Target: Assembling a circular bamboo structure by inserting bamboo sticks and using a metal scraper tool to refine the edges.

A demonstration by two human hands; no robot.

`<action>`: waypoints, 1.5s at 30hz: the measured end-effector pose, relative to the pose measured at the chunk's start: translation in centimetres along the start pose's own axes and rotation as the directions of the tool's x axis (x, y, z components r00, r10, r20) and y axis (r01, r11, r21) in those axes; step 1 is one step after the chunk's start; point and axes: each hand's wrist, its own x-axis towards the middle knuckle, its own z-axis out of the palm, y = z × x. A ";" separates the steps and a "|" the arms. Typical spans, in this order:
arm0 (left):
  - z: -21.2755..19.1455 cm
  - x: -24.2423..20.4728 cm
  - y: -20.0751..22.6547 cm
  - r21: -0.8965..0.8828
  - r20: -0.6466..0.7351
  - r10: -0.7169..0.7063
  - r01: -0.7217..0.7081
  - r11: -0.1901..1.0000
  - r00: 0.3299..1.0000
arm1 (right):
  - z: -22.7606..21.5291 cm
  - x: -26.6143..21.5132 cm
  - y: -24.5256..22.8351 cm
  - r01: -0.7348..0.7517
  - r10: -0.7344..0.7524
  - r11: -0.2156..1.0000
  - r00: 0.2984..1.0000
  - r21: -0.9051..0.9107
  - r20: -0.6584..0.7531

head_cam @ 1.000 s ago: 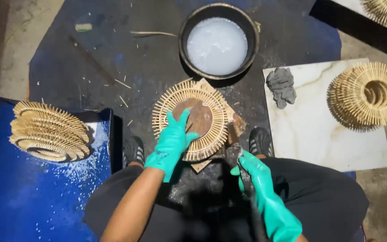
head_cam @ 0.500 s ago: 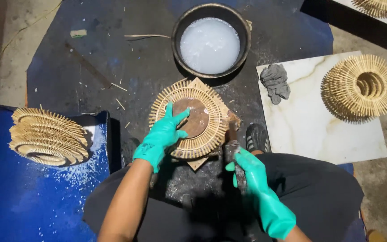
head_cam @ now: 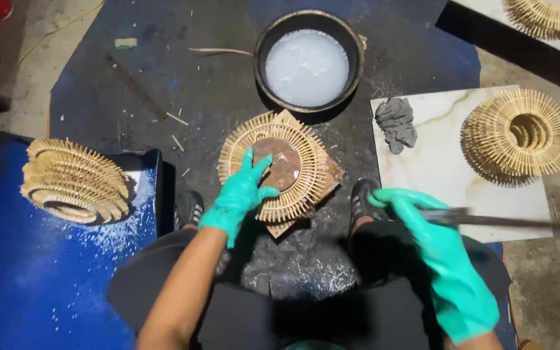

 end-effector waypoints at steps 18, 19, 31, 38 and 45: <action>-1.2 1.4 1.0 0.201 0.138 -0.125 0.096 0.975 0.982 | 6.8 1.3 2.8 -0.074 0.170 0.956 0.927 -0.283 0.334; -2.3 1.7 1.9 0.238 0.216 -0.151 0.098 0.966 0.965 | 6.9 1.5 3.3 -0.085 0.149 0.968 0.952 -0.235 0.269; 0.6 1.1 1.6 0.147 0.074 -0.242 0.229 0.962 0.967 | 4.2 0.3 3.8 -0.361 0.350 0.930 0.926 -0.062 -0.143; 1.1 0.6 0.9 0.120 0.053 -0.187 0.179 0.976 0.981 | 4.2 -2.0 12.0 -0.522 0.509 0.812 0.852 0.262 0.118; 0.1 0.7 1.5 0.135 0.086 -0.232 0.220 0.966 0.969 | 4.6 -1.3 12.8 -0.607 0.606 0.774 0.793 0.178 0.068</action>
